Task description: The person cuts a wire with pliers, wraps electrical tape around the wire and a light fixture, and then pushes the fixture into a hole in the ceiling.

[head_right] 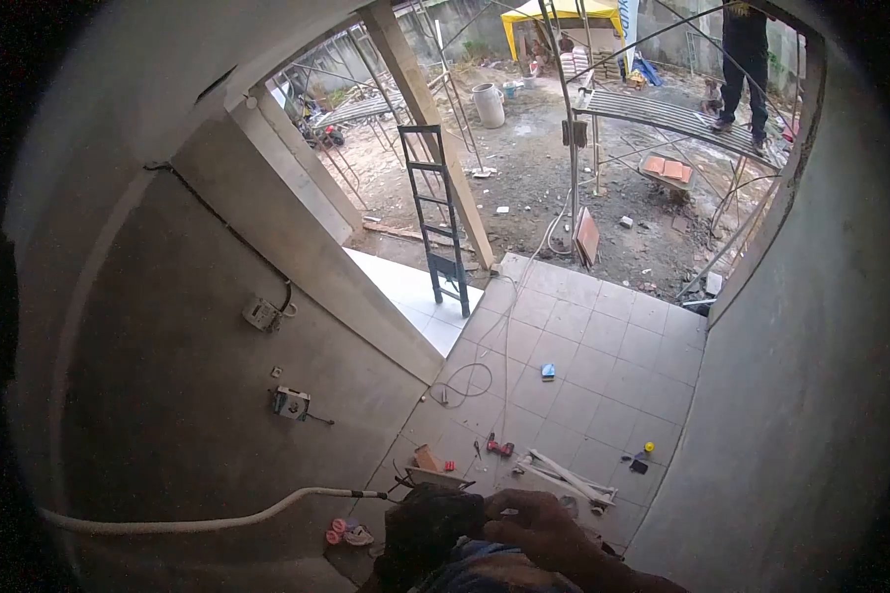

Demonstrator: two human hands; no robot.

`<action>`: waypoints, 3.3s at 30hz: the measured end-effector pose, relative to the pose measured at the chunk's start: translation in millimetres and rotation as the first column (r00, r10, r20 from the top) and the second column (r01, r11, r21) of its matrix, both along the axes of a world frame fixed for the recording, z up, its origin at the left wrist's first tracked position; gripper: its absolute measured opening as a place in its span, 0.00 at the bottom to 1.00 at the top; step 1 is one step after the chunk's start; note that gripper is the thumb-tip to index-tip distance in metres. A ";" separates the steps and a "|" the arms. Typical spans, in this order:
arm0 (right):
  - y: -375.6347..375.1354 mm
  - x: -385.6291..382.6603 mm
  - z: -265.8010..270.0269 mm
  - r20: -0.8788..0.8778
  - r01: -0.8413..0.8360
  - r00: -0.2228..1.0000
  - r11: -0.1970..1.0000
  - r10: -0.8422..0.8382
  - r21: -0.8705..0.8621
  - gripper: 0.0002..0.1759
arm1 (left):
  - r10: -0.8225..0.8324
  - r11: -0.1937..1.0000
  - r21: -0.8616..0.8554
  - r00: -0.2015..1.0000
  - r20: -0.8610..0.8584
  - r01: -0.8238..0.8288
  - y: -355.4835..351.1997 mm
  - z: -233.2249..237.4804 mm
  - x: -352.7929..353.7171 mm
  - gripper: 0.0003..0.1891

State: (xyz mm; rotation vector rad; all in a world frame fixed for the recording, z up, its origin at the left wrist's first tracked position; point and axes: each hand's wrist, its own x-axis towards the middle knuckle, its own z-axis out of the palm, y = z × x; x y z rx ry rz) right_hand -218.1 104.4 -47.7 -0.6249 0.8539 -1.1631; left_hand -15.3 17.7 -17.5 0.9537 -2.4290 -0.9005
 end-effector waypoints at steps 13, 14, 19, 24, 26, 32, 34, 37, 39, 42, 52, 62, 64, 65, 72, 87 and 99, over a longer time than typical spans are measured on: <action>-0.6 -3.9 3.5 -0.028 -0.039 0.999 0.995 0.041 0.096 0.09 | -0.102 0.994 -0.043 0.995 -0.007 0.101 1.9 2.1 -4.7 0.20; -0.7 -2.5 2.6 -0.024 -0.043 0.999 0.994 0.046 0.096 0.09 | -0.116 0.992 -0.050 0.992 -0.051 0.113 0.2 -0.9 -1.9 0.20; 4.9 -2.1 -15.2 -0.147 -0.015 0.989 0.999 0.022 0.051 0.12 | -0.101 0.995 0.016 0.994 -0.048 0.102 0.3 6.0 -5.3 0.20; 12.0 7.0 -40.6 -0.077 0.083 0.994 0.996 -0.080 0.026 0.09 | -0.143 0.989 -0.036 0.989 -0.029 0.142 0.6 15.9 -8.2 0.18; 11.4 8.8 -49.5 -0.061 0.076 0.996 0.991 -0.070 0.110 0.06 | -0.100 0.994 0.030 0.995 -0.014 0.100 2.6 7.8 -6.3 0.17; 1.6 -5.0 2.8 0.124 0.075 0.989 0.994 -0.085 0.083 0.03 | -0.011 0.997 0.071 0.998 -0.065 0.016 -1.0 11.7 -9.0 0.15; -1.0 -7.8 -6.3 0.036 0.040 0.998 0.997 -0.043 0.072 0.05 | -0.019 0.996 0.084 0.995 -0.098 0.027 -3.1 11.7 -12.0 0.15; -3.6 -13.7 -6.2 -0.033 -0.016 0.999 0.998 0.018 0.065 0.10 | 0.004 1.000 -0.022 1.000 -0.003 -0.004 0.2 11.8 -18.2 0.15; -3.1 -12.5 -16.5 0.005 -0.039 0.999 0.997 0.039 0.065 0.12 | 0.060 0.991 0.124 0.997 -0.043 -0.054 -0.7 6.4 -15.5 0.16; 3.7 -6.2 -38.4 0.174 0.046 0.984 0.999 -0.049 0.025 0.08 | 0.069 0.985 0.158 0.997 0.020 -0.072 2.9 1.2 -16.3 0.18; 8.8 -26.5 -93.2 -0.096 0.046 0.995 0.997 -0.039 0.067 0.08 | -0.011 0.993 0.115 0.992 0.122 -0.003 -0.9 -46.9 -54.3 0.14; 16.9 -23.2 -137.6 -0.025 0.099 0.995 0.985 -0.097 0.143 0.10 | -0.054 0.976 0.220 0.963 0.264 -0.005 -1.5 -95.3 -47.2 0.12; 17.2 -22.1 -145.9 0.046 0.108 0.992 0.986 -0.115 0.125 0.10 | -0.017 0.979 0.198 0.955 0.296 -0.044 1.6 -103.4 -43.3 0.12; 17.2 -21.2 -150.0 0.057 0.103 0.992 0.986 -0.111 0.130 0.10 | 0.001 0.981 0.186 0.951 0.309 -0.062 2.3 -105.9 -41.8 0.11; 37.0 -12.9 -164.6 0.029 0.136 0.989 0.979 -0.142 0.151 0.07 | 0.028 0.992 0.114 0.961 0.275 -0.062 -7.9 -114.1 -48.1 0.11; 49.1 0.5 -72.8 -0.217 0.284 0.936 0.959 -0.276 0.004 0.18 | -0.115 0.993 -0.044 0.977 -0.177 0.109 -29.4 -17.5 -93.6 0.11; 52.8 2.7 9.1 -0.062 0.234 0.968 0.962 -0.244 -0.143 0.10 | 0.027 0.999 -0.017 0.935 -0.352 -0.035 -0.6 2.7 -48.8 0.10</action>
